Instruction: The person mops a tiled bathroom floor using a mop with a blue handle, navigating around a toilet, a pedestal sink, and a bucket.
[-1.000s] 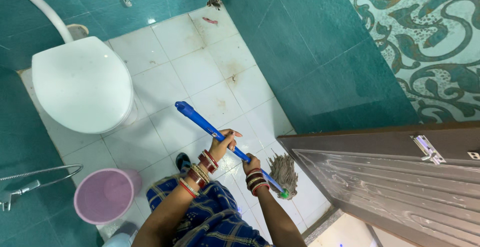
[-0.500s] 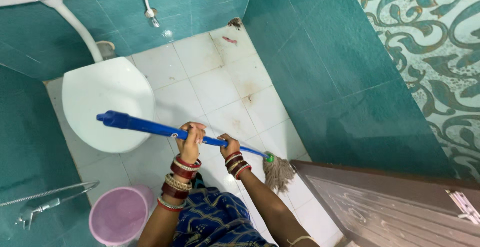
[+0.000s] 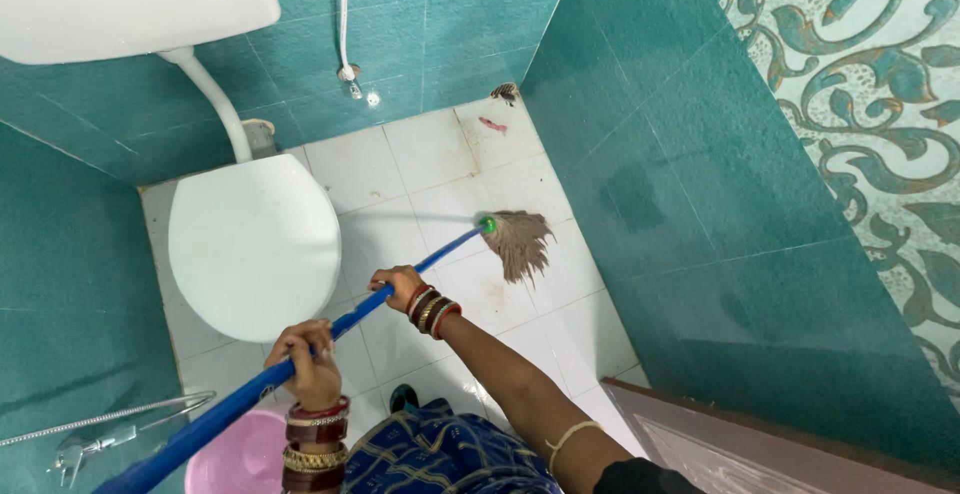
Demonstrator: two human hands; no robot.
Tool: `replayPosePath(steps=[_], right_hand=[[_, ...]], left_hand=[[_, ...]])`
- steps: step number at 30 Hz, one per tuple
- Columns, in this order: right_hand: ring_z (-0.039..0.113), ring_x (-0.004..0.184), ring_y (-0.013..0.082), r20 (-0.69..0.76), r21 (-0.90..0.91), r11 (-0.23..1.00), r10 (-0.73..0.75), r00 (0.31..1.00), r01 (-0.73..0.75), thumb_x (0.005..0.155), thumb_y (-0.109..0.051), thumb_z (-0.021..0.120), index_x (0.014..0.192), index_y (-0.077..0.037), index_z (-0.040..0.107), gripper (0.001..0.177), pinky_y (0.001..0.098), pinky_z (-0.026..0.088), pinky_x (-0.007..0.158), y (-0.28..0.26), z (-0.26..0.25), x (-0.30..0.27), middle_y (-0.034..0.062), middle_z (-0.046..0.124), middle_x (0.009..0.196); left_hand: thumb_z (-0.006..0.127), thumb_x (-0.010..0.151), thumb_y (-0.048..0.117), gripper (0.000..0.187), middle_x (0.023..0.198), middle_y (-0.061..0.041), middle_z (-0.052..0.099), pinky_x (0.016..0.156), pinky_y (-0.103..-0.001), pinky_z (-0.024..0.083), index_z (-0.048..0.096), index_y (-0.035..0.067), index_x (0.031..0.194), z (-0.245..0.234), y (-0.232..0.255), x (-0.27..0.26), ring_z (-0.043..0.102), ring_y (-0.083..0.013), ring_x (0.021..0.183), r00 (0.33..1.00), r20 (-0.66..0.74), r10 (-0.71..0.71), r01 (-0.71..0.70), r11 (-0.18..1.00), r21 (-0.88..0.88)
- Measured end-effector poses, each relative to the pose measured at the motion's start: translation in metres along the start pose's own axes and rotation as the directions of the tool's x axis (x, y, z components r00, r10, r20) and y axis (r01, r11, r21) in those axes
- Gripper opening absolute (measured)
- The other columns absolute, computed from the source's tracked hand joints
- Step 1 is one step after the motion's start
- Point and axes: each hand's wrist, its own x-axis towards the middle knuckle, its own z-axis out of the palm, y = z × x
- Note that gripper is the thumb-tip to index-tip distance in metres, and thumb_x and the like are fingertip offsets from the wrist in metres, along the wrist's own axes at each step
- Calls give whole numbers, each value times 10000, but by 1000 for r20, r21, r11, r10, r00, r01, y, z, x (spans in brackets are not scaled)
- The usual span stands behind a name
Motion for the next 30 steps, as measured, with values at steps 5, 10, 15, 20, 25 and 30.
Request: replayPosePath(steps=[5,10,15,20,25,30], right_hand=[[705,778,341,258,-76,989,-102,961,125,905,-178,705,880,-107,735,81,454,558,736,8,-5,-10,136,738,808],[690,744,343,472,0,967,-226,852,256,928,-265,705,843,-110,747,181,455,560,710,-5,-25,-92,134,720,769],[688,679,321,540,105,944,-318,780,313,941,-337,705,827,-116,728,250,433,546,654,-35,-69,-186,115,703,720],[683,673,304,623,234,912,-406,668,336,954,-330,707,839,-108,720,251,423,538,655,-66,-71,-268,113,703,724],[700,682,264,693,294,908,-418,587,300,950,-349,709,824,-105,693,275,392,560,682,-54,-62,-322,86,710,732],[703,767,317,713,257,894,-432,552,367,889,-197,754,867,-96,725,107,428,562,737,-7,-72,-325,119,723,800]], left_hand=[[534,1133,318,469,627,-65,511,692,-334,492,657,-73,905,25,27,-61,459,-146,557,989,-135,58,-29,978,208],[552,1141,328,492,591,-93,516,652,-308,474,652,-119,960,67,58,-159,472,-151,526,943,-315,105,-13,960,281],[573,1149,310,498,607,-97,536,800,-355,562,646,-136,941,129,96,-283,511,-155,534,885,-425,189,-37,940,340],[605,1093,326,442,605,-102,569,718,-333,567,664,-112,1081,143,137,-361,545,-157,505,882,-364,299,-188,932,311],[567,1069,333,484,476,-44,495,497,-267,402,678,-131,986,145,132,-416,431,-115,387,863,-490,122,75,929,363],[548,1110,323,458,530,-9,472,516,-274,433,666,-87,943,137,71,-436,433,-90,449,822,-515,243,-81,945,317]])
